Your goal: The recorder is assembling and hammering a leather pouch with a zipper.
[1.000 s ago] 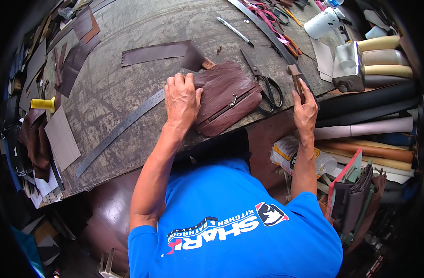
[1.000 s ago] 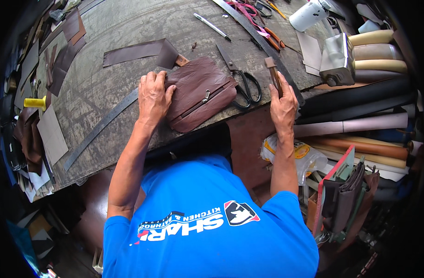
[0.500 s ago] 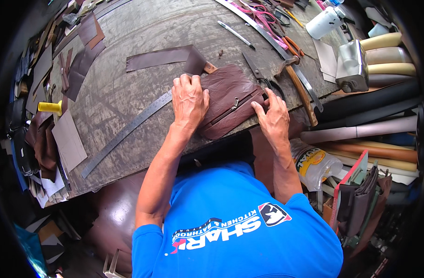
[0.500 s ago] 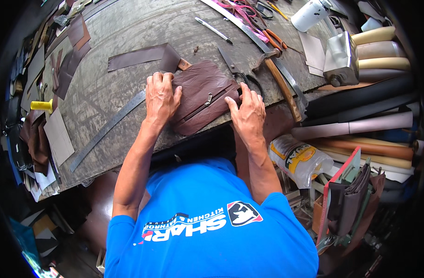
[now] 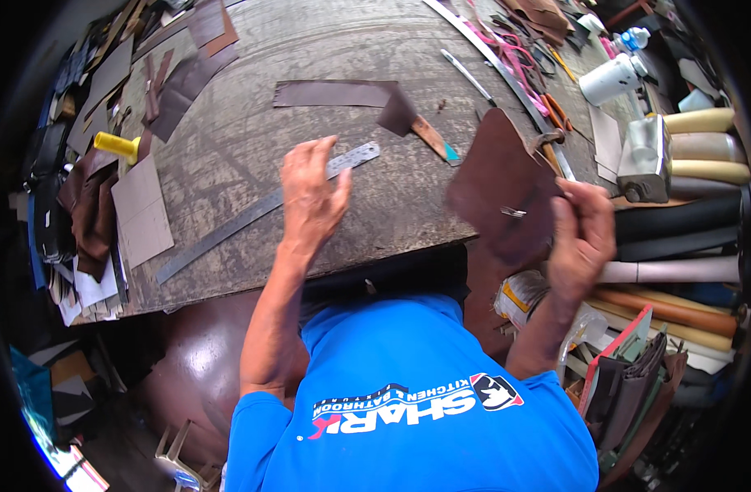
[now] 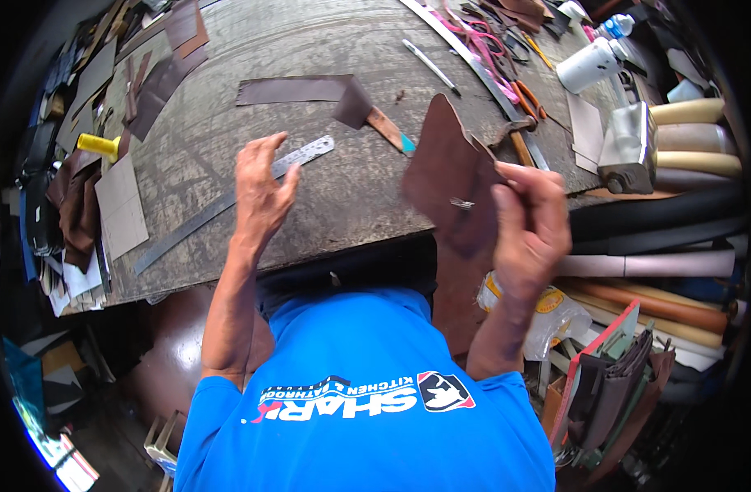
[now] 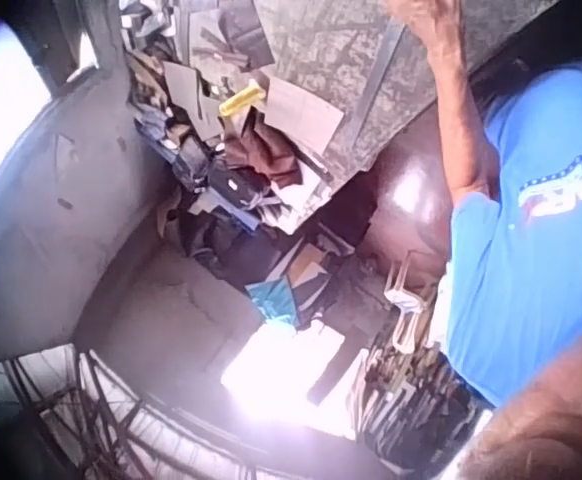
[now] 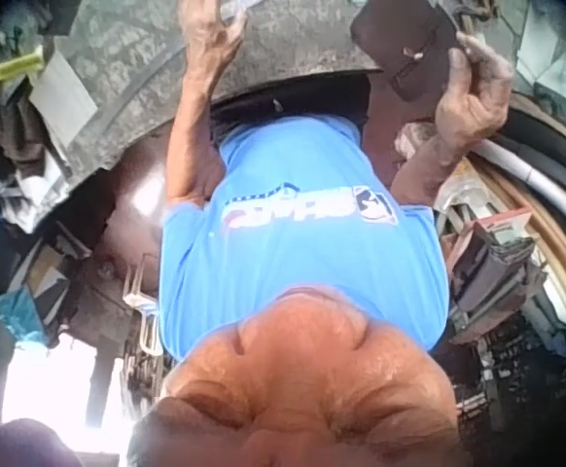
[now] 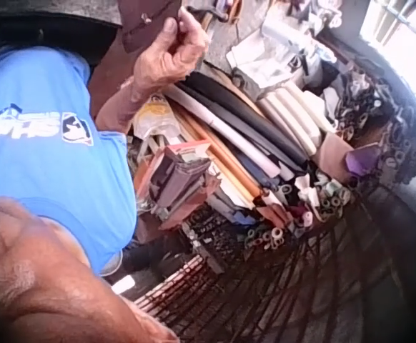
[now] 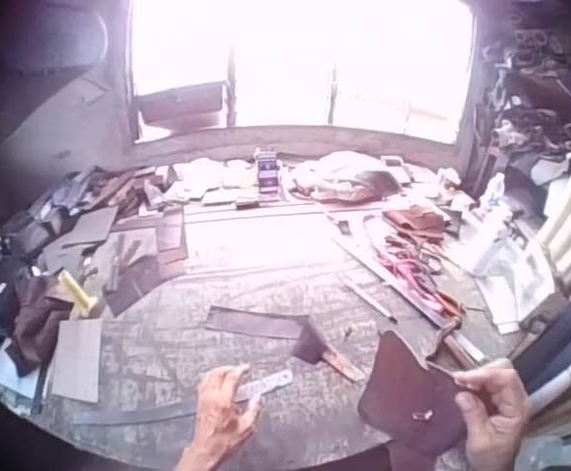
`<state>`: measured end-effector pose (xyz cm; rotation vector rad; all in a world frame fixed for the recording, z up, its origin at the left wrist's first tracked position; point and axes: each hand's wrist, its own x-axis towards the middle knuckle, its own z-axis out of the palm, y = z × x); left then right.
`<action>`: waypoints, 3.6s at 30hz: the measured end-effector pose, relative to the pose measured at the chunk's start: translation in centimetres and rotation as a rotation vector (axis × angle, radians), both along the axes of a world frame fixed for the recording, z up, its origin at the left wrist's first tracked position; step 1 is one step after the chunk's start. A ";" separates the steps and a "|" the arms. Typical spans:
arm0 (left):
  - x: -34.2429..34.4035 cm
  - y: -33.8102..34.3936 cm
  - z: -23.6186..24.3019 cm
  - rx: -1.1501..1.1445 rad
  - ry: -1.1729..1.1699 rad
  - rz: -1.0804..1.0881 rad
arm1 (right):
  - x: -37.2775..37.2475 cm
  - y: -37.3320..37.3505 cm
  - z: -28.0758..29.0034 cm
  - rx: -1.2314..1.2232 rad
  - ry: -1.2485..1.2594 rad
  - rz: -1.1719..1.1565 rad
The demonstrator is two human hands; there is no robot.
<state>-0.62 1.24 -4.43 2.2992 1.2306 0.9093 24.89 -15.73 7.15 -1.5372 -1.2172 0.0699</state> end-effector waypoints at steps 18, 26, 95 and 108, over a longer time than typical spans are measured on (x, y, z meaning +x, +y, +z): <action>-19.4 4.2 -4.8 0.214 0.345 0.638 | -15.1 17.9 -4.9 0.021 -0.259 0.762; -15.3 1.3 -3.0 0.272 0.163 0.466 | -8.8 7.5 -9.9 -0.277 -0.348 0.397; -11.8 -4.4 -3.4 0.046 0.247 0.306 | -5.8 4.1 -13.4 -0.556 -0.673 0.142; -9.9 -0.8 -0.2 -0.364 -0.155 0.356 | -5.7 3.9 -14.0 -0.483 -0.649 0.114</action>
